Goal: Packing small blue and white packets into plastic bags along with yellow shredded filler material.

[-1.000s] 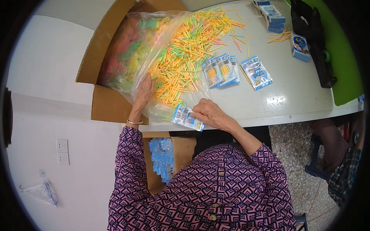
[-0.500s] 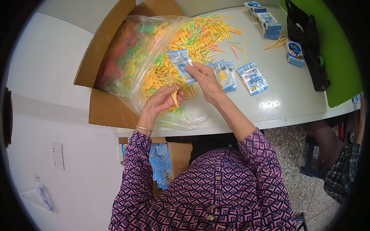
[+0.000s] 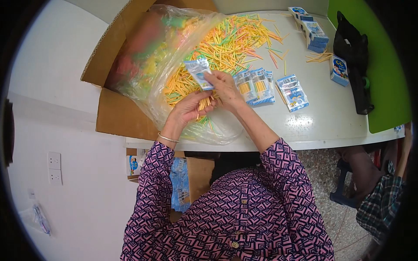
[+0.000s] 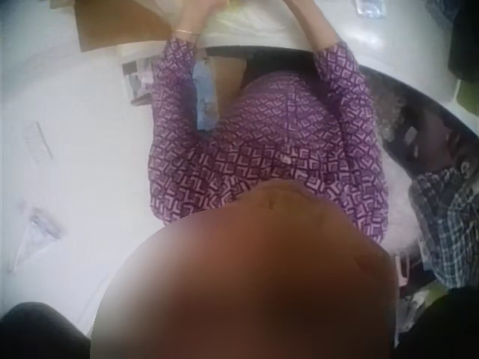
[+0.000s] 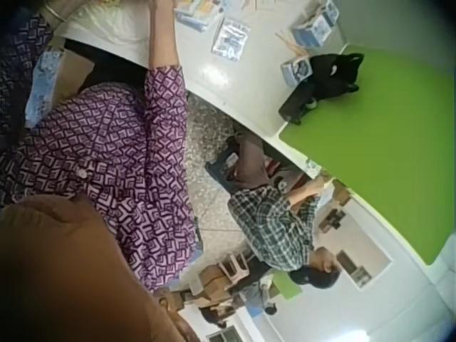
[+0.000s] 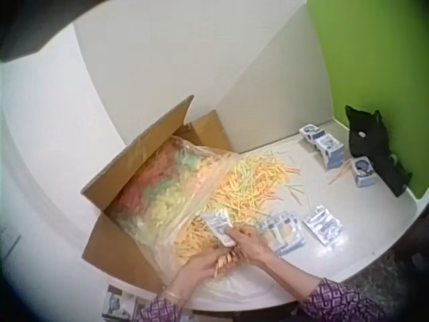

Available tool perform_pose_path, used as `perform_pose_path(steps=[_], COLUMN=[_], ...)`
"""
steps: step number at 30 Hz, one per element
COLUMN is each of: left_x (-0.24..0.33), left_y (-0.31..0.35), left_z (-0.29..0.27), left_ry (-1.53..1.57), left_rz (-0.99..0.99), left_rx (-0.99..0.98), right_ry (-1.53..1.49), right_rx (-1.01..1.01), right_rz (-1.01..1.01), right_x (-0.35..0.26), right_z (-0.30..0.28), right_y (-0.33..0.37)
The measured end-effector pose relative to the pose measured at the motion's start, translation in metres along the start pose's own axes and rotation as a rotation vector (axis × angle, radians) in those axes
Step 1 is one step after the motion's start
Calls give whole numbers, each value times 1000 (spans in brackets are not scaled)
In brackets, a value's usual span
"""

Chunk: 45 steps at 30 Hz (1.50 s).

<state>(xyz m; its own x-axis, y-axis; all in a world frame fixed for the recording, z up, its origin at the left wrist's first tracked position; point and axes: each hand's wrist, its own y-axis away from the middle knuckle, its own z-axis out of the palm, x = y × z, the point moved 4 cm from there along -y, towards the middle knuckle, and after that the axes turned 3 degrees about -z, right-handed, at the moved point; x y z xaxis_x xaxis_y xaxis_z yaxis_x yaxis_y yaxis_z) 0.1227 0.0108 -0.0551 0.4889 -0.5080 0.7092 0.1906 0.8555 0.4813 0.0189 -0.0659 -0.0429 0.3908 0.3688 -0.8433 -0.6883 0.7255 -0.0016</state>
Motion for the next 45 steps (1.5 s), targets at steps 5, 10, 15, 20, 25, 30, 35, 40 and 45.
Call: perform_pose_path(steps=[5, 10, 15, 20, 25, 30, 35, 40, 45], left_x=[6, 20, 26, 31, 41, 55, 58, 48, 38], left_y=[9, 5, 3, 1, 1, 11, 19, 18, 17], left_z=[2, 10, 10, 12, 22, 54, 77, 84, 88], left_ry=[2, 35, -232, -368, -70, -44, -141, -208, -229], left_rz=[76, 296, 420, 518, 651, 766, 876, 886, 814], left_rx=[128, 166, 343, 430, 374, 358, 328, 328, 304], right_ry=[226, 296, 336, 384, 396, 415, 250, 228, 218], right_rx=[99, 192, 141, 78, 39, -33, -52, -79, -91], right_rz=[-210, -190, -140, -69, -79, 31, 66, 81, 65], right_x=[-44, -51, -42, -30, -24, -27, -24, -25, -24], right_z=[-28, -48, -55, -62, -60, -59, -58, -57, -55], right_y=[21, 53, 68, 71, 73, 78, 83, 85, 86])
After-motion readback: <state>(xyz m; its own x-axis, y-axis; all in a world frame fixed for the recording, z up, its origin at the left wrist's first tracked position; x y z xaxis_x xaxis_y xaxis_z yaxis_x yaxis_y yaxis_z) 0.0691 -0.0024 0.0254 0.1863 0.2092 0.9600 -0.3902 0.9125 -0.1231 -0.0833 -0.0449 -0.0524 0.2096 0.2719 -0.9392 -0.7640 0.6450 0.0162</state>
